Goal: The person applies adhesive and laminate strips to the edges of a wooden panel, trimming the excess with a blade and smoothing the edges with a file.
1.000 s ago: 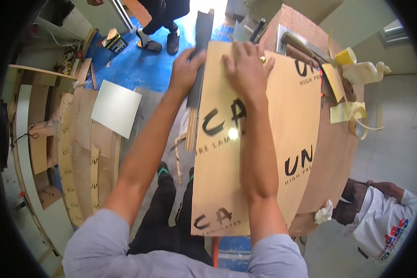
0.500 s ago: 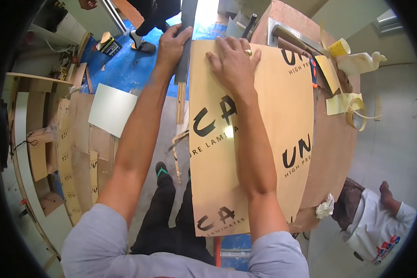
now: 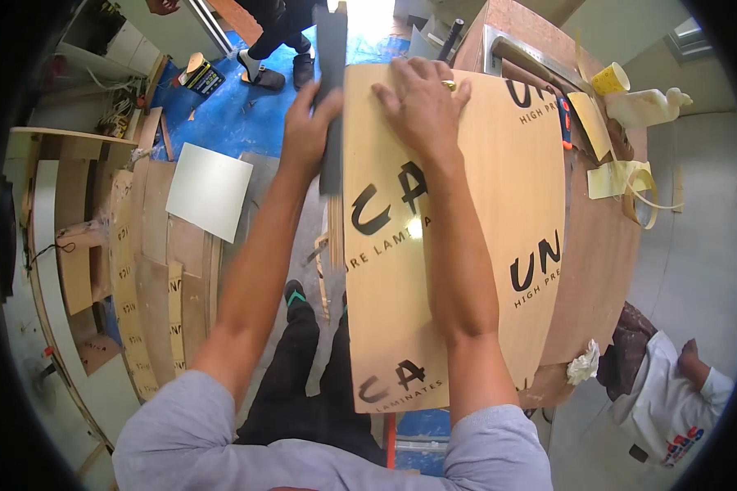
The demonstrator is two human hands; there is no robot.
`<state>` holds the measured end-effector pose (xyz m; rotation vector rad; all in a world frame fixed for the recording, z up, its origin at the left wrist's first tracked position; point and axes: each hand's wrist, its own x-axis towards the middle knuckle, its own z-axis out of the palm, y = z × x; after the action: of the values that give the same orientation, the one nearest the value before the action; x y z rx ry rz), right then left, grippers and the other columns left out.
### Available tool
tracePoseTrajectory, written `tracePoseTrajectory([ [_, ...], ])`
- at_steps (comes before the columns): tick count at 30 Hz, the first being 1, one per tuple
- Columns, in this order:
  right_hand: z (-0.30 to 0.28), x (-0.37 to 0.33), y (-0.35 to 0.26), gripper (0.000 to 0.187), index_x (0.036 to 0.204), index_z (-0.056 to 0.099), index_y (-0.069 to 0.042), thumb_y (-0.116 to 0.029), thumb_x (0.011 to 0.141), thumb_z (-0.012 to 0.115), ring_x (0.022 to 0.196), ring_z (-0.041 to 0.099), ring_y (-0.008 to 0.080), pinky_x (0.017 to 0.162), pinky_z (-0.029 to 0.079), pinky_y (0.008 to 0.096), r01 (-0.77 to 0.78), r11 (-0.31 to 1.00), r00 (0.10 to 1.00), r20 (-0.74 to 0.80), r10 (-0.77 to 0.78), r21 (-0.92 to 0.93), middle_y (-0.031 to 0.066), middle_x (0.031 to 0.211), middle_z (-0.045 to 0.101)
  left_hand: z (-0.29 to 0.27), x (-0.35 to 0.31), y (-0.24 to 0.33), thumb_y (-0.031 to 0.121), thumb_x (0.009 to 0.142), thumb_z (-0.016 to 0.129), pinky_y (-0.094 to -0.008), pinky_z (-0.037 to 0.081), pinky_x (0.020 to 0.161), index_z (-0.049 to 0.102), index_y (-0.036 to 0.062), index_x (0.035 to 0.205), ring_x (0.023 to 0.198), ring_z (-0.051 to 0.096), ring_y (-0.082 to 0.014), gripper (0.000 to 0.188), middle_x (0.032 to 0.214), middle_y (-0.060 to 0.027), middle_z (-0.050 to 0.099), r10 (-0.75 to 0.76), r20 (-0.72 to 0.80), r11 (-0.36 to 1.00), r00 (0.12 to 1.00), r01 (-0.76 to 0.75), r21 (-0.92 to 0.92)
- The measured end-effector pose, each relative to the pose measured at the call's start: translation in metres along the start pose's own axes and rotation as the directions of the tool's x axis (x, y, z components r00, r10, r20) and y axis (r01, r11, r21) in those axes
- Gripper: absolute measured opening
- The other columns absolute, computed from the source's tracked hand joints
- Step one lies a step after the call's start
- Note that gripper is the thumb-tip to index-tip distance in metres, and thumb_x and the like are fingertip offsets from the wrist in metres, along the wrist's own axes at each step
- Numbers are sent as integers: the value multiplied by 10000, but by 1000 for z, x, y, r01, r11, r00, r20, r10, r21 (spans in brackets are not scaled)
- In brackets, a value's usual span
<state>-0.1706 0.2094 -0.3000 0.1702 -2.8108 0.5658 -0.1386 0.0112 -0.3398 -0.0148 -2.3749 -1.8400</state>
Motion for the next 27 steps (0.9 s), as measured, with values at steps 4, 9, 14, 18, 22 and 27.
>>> tracePoseTrajectory([
  [4, 2, 1, -2, 508, 1391, 661, -151, -440, 973, 667, 1421, 475, 307, 1171, 187, 770, -4, 1000, 1000, 3, 4, -2, 50, 1454, 605, -23, -194, 49, 93, 951, 651, -423, 361, 1196, 593, -78, 1336, 1384, 555, -291, 426, 1414, -226, 625, -158, 143, 973, 977, 178, -144],
  [9, 4, 7, 6, 524, 1389, 664, -159, -462, 962, 677, 1433, 466, 303, 1162, 191, 768, 8, 1000, 1000, -28, -9, -19, 48, 1460, 604, 13, -78, -11, 202, 959, 707, -399, 501, 1011, 617, -54, 1294, 1122, 666, -280, 431, 1203, -205, 702, -46, -72, 997, 996, 42, -61],
  [14, 7, 7, 12, 556, 1397, 668, -163, -493, 950, 680, 1450, 452, 306, 1164, 164, 770, -23, 1000, 1000, -22, 23, -7, 65, 1476, 598, 13, 14, -4, 266, 977, 669, -398, 525, 880, 653, -73, 1177, 968, 683, -270, 394, 1013, -194, 726, 105, -36, 994, 994, -104, 23],
  [18, 5, 4, 13, 602, 1447, 654, -174, -539, 969, 664, 1495, 411, 290, 1205, 130, 688, -84, 996, 996, 27, 85, -27, 51, 1523, 570, -26, -221, 58, 124, 975, 690, -442, 453, 1087, 579, -68, 1336, 1267, 606, -311, 423, 1303, -220, 637, -291, 204, 938, 935, 321, -132],
  [22, 3, 2, 16, 614, 1436, 660, -174, -548, 950, 673, 1490, 423, 307, 1186, 144, 726, -43, 999, 999, 21, 44, -21, 63, 1521, 576, -32, -265, 47, 122, 976, 677, -403, 449, 1066, 587, -56, 1288, 1137, 605, -282, 371, 1114, -149, 612, -250, 190, 965, 949, 261, -32],
  [27, 1, 6, 15, 582, 1429, 656, -140, -466, 951, 722, 1441, 482, 341, 1172, 246, 684, -7, 1000, 1000, 0, 7, -19, 127, 1523, 571, 8, -41, 23, 320, 954, 731, -379, 528, 871, 691, -51, 1164, 942, 660, -230, 428, 1079, -188, 742, -84, -38, 993, 996, 81, -82],
])
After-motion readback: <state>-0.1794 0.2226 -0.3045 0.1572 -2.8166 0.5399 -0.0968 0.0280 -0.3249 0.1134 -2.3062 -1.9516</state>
